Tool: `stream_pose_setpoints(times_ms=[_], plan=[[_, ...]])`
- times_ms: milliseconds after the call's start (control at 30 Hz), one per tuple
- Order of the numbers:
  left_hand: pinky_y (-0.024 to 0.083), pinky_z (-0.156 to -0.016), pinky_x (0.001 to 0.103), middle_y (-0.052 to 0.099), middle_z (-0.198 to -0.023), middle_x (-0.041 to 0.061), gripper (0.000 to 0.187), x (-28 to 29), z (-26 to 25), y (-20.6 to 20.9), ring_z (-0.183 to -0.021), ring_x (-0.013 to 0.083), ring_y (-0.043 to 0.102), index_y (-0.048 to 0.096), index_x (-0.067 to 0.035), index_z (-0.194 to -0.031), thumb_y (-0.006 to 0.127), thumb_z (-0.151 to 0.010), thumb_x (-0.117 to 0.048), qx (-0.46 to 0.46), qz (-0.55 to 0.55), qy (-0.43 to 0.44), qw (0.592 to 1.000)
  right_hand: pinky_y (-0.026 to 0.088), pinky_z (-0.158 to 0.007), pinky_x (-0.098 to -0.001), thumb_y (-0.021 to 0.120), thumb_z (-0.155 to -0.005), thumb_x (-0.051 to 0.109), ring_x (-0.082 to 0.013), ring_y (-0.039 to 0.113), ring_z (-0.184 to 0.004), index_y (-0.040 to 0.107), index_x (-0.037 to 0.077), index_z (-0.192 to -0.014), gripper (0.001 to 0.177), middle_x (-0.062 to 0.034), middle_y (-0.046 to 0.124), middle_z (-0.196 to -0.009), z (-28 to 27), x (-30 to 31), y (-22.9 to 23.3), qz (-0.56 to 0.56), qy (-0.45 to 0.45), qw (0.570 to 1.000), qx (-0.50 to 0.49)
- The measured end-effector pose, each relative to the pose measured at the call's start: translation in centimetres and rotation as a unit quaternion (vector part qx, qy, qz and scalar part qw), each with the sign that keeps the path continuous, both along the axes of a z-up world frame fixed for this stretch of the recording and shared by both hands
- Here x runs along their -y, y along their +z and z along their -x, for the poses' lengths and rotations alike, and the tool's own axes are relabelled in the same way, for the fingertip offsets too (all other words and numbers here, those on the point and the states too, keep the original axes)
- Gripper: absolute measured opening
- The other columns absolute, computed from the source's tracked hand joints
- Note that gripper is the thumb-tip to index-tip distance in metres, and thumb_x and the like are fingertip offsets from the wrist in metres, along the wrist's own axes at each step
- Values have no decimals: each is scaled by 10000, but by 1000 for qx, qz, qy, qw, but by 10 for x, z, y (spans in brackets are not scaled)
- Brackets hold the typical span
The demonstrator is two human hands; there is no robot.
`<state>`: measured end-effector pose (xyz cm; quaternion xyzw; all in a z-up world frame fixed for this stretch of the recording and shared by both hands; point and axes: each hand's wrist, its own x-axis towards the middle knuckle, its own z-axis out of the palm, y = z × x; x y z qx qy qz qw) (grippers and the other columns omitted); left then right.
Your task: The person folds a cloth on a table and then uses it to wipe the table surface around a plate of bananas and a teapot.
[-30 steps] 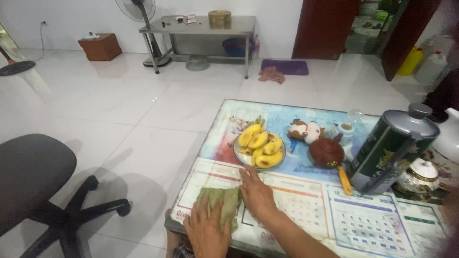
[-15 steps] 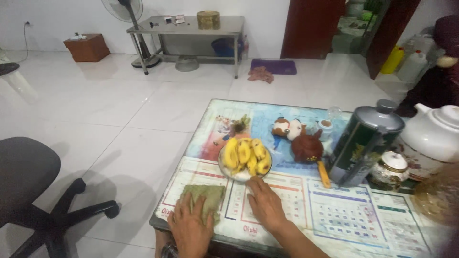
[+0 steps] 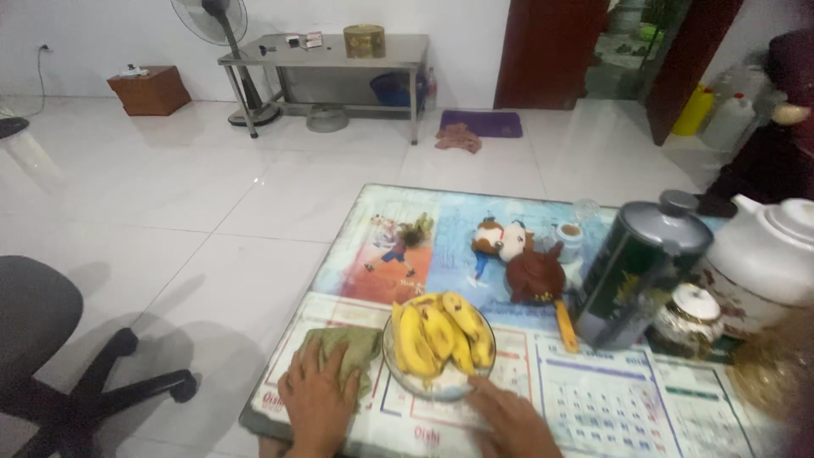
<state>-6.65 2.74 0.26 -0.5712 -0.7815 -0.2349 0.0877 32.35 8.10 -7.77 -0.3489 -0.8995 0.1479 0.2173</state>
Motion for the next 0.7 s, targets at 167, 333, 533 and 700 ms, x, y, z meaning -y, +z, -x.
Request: stream_pose_setpoints(times_ms=[167, 333, 533, 700], plan=[[285, -1277, 653, 456, -1819, 84, 731, -94, 13, 2, -1631, 424, 358, 686, -388, -1606, 845, -903, -511, 21, 55, -42, 997, 480, -1133, -685, 987, -887, 348, -469, 566, -1564, 652, 90, -1606, 834, -227, 517, -1771, -24, -46, -68, -47, 15, 996, 73], [239, -1292, 671, 423, -1850, 104, 678, -184, -8, 6, -1678, 409, 308, 727, -399, -1558, 869, -908, -530, 60, 34, -89, 994, 519, -1105, -641, 978, -867, 310, -450, 612, -1515, 686, 106, -1568, 787, -217, 536, -1771, -47, -77, -81, -44, 8, 996, 76], [264, -1306, 663, 502, -1743, 81, 587, -180, -11, -2, -1660, 394, 338, 744, -359, -1510, 851, -948, -490, 61, 32, -153, 986, 570, -1068, -581, 966, -840, 260, -425, 673, -1449, 732, 128, -1519, 730, -204, 561, -1771, -45, -40, -89, -32, 6, 998, 55], [361, -1277, 594, 621, -1646, 88, 569, -81, -14, 10, -1557, 387, 492, 759, -250, -1498, 836, -948, -372, 79, -30, -101, 991, 600, -1031, -543, 893, -780, 128, -424, 737, -1350, 784, 139, -1402, 631, -158, 650, -1617, 8, 18, 28, -91, -35, 995, -27]])
